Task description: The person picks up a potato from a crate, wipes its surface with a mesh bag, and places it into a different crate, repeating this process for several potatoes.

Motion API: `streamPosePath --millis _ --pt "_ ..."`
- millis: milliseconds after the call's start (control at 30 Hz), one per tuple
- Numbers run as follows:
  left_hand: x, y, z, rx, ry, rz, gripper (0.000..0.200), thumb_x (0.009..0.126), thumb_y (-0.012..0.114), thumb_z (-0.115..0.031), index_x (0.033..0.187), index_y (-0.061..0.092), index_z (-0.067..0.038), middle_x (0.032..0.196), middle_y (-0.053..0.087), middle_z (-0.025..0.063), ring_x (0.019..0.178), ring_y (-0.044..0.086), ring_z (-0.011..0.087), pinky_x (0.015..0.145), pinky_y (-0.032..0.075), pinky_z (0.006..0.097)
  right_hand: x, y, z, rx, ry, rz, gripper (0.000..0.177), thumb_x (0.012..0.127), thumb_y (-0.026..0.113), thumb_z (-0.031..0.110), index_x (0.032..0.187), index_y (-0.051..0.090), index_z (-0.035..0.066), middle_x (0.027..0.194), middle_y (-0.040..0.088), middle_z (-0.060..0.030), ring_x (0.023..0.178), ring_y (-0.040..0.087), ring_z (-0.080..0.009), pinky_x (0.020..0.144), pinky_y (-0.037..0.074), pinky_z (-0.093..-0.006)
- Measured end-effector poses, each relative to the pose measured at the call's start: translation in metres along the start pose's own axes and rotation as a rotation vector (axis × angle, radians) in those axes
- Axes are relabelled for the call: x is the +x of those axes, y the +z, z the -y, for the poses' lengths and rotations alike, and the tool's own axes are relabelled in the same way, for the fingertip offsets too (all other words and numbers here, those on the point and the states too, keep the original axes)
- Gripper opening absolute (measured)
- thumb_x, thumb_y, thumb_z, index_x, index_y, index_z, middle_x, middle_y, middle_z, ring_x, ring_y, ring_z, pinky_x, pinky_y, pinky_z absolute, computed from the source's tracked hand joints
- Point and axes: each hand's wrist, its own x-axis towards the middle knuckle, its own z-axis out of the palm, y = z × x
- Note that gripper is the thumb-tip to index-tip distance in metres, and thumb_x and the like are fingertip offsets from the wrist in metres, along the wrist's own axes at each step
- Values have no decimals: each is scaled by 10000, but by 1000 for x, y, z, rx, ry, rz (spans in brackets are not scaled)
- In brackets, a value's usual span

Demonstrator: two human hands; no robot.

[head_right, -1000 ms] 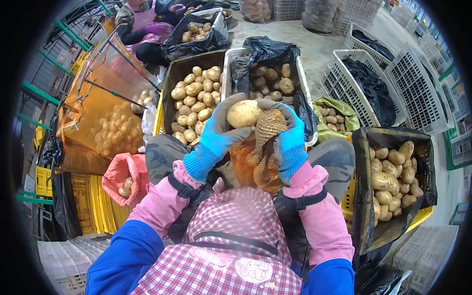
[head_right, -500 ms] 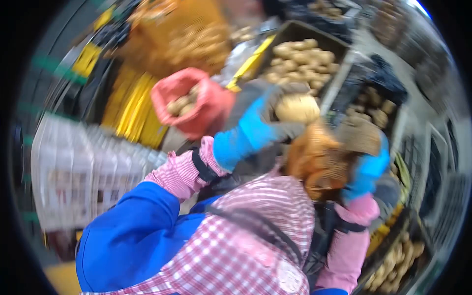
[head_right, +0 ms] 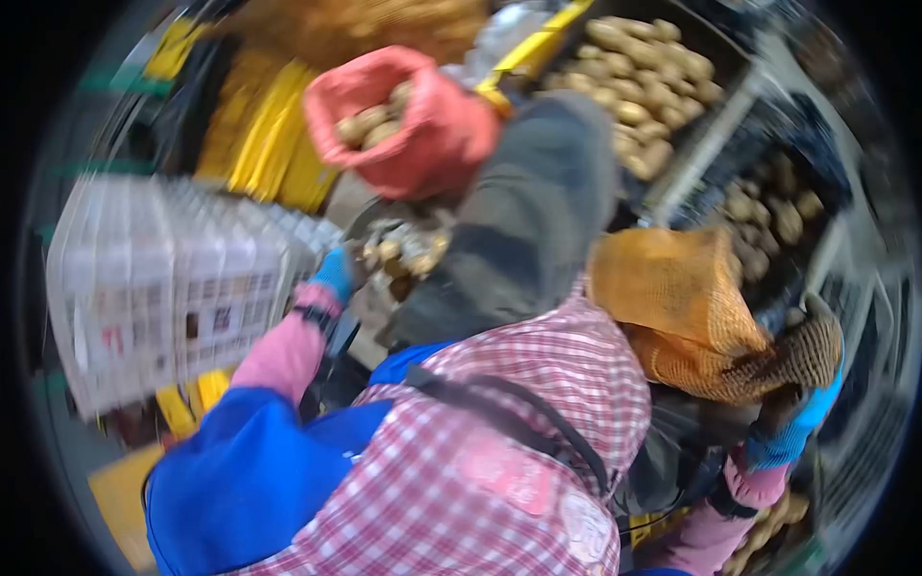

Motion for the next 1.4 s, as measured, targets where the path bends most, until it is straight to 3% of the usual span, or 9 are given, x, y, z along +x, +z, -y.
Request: streamPosePath --millis 233,333,500,600,800,900,1067,1233,1400 --pt "-87 262 -192 384 869 338 267 1019 542 -116 1259 595 -15 1210 654 107 920 648 144 763 536 275 -22 -21 23 -147 91 -133 415 940 587 285 1192 638 -41 1103 695 -123 979 673 -204 881 535 -340" --pt "-126 410 -205 501 865 800 275 994 575 -108 1253 610 -23 1245 646 105 971 653 163 838 530 298 -32 -15 1 -712 -206 329 476 713 723 191 1164 681 45 1041 700 -144 933 684 -314 821 538 -394" --pt "-64 652 -72 1219 1160 1426 434 873 672 -160 1298 602 -108 1138 671 164 1012 680 265 865 545 376 -15 -23 4 -649 92 796 562 597 742 194 1146 655 117 881 620 -84 800 635 -336 641 499 -439" --pt "-21 731 49 1769 834 1604 506 823 701 -275 1278 604 -75 1149 678 221 1073 657 368 903 529 445 -4 -41 5 -625 142 645 357 727 676 232 1057 610 114 815 575 -81 765 627 -303 606 508 -432" --pt "14 714 179 2077 646 1847 479 825 698 -340 1253 654 -129 1223 678 168 1039 673 389 873 534 499 -10 -61 -4 -648 232 597 514 647 675 213 1149 631 109 853 567 -58 726 593 -263 569 471 -405" --pt "-1 730 115 1826 -42 1620 681 794 795 -188 1404 500 -120 1091 691 175 907 703 231 630 591 366 -19 -62 -4 -652 270 589 503 652 685 217 1140 627 113 847 567 -66 736 597 -275 578 476 -415" --pt "-36 700 -18 661 -320 1680 602 836 761 -75 1381 508 -48 1210 641 94 1096 624 184 876 533 311 -28 -58 -5 -643 169 506 497 653 733 213 1124 616 107 894 615 -110 827 628 -350 670 503 -462" --pt "-71 611 -161 -34 -210 1542 480 928 683 -175 1359 521 -36 1283 607 69 1205 569 189 1030 460 342 -41 -46 -14 -702 61 355 504 599 707 166 1099 673 114 918 669 -169 878 637 -405 763 519 -478" --pt "-26 534 -390 -189 562 1584 259 977 552 -172 1172 593 -7 1123 641 102 1062 618 239 934 508 368 -42 -44 -13 -794 134 388 474 625 692 159 1095 688 102 1009 689 -216 960 648 -426 861 525 -478"
